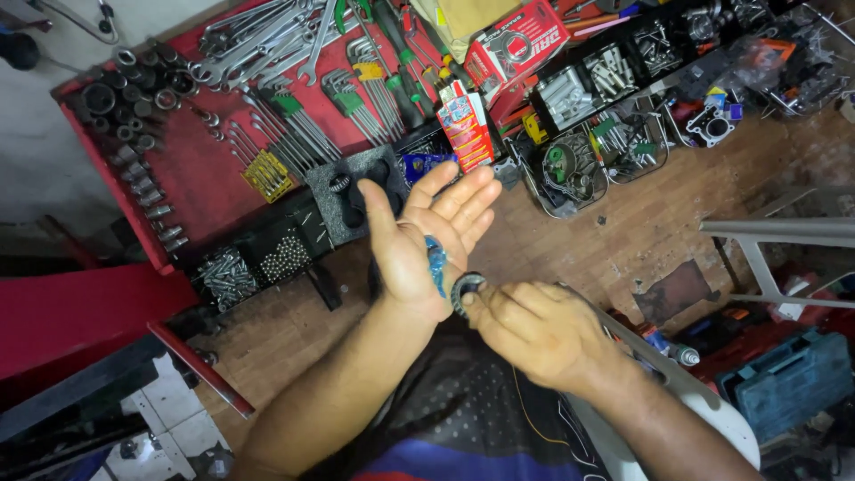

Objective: The person opens a blue grease packet, squeezes grease onto their palm, and uses a small metal bearing to scoop and spread the grease over its surfaces. The person then sits on the floor and continues applying grease to the bearing.

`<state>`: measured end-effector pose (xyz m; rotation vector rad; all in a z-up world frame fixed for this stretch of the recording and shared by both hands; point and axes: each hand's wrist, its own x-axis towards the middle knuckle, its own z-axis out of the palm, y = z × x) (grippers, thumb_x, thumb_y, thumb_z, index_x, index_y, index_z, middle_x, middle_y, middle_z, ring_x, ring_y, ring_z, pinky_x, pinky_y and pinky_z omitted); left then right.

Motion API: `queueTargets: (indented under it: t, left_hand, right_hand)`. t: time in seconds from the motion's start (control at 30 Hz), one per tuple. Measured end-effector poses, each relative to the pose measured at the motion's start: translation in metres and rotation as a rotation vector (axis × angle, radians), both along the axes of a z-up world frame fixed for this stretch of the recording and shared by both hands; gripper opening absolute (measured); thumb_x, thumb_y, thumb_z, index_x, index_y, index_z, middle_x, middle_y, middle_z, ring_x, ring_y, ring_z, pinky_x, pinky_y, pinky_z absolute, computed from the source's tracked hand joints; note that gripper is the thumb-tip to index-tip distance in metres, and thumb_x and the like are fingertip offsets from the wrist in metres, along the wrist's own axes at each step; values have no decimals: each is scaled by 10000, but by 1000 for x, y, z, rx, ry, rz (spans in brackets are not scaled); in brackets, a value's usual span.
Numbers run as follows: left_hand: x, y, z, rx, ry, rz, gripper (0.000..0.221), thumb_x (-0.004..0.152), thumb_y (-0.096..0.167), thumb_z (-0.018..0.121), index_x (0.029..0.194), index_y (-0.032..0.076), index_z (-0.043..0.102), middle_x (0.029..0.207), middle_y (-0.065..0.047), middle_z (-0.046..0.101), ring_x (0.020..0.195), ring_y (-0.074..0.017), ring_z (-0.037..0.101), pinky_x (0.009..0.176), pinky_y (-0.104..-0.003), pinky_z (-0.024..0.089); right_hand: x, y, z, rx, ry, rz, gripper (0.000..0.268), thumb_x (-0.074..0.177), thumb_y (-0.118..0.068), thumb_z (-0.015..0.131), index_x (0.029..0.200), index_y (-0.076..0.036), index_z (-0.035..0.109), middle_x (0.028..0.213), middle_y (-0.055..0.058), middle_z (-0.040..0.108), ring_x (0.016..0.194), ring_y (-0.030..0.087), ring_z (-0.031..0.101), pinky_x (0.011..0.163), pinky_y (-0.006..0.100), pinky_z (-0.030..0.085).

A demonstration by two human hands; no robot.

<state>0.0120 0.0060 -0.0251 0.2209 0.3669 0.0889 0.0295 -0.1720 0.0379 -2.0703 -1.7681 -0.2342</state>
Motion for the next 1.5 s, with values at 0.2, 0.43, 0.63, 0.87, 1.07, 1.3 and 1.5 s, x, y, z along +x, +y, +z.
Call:
queueTargets:
  t: [0.2,0.43,0.63,0.87,1.07,1.3,1.5]
  left_hand:
    - [-4,4,1,-2,-238,4,964,883,876,263,1391,140,622,1484,-275,535,1440,-422,469,1217,-504,298]
    - [-5,-7,18,235,-311,-11,985,902,850,169,1525,151,476,1553,-279,483,1503,-423,414,1264,-517,224]
    - [-9,-11,24,285,-355,-12,960,908,848,181,1532,176,466,1582,-282,447,1525,-429,387,1282,-519,199]
    - [-8,-14,20,307,-325,-84,981,897,846,121,1548,177,422,1593,-299,421,1550,-437,339,1293,-543,130]
    - [-12,-13,25,310,-377,-128,992,899,845,104,1594,186,362,1636,-278,375,1581,-418,302,1306,-549,107]
    - [-9,-11,25,351,-353,-218,1062,837,873,63,1617,192,298,1673,-263,315,1606,-395,243,1288,-553,73]
    - [-8,-13,19,321,-325,-157,1042,858,864,95,1600,176,340,1659,-246,345,1591,-390,267,1280,-550,96]
  right_hand:
    - [-14,-11,-22,163,363,-331,274,990,-218,676,1221,-71,692,1096,102,732,881,227,713,816,328,585]
    - [-32,3,-11,270,717,-354,263,993,-244,626,1132,-35,702,1003,116,732,847,212,736,799,294,585]
    - [-22,-5,-20,268,848,-548,241,957,-308,678,1099,-137,770,748,-30,590,661,96,560,665,261,443]
    - [-21,3,-8,273,685,-330,228,991,-194,641,1139,-28,694,1011,114,737,841,218,711,797,310,577]
    - [-13,-1,-6,301,675,-466,252,985,-238,647,1128,-48,733,951,81,729,780,171,667,727,284,518]
    - [-21,3,-12,272,649,-335,262,1006,-250,612,1132,-38,701,995,102,727,833,210,709,794,303,567]
    - [-25,-6,-30,294,1029,-363,272,986,-285,642,1128,-68,721,837,32,673,729,128,654,702,256,531]
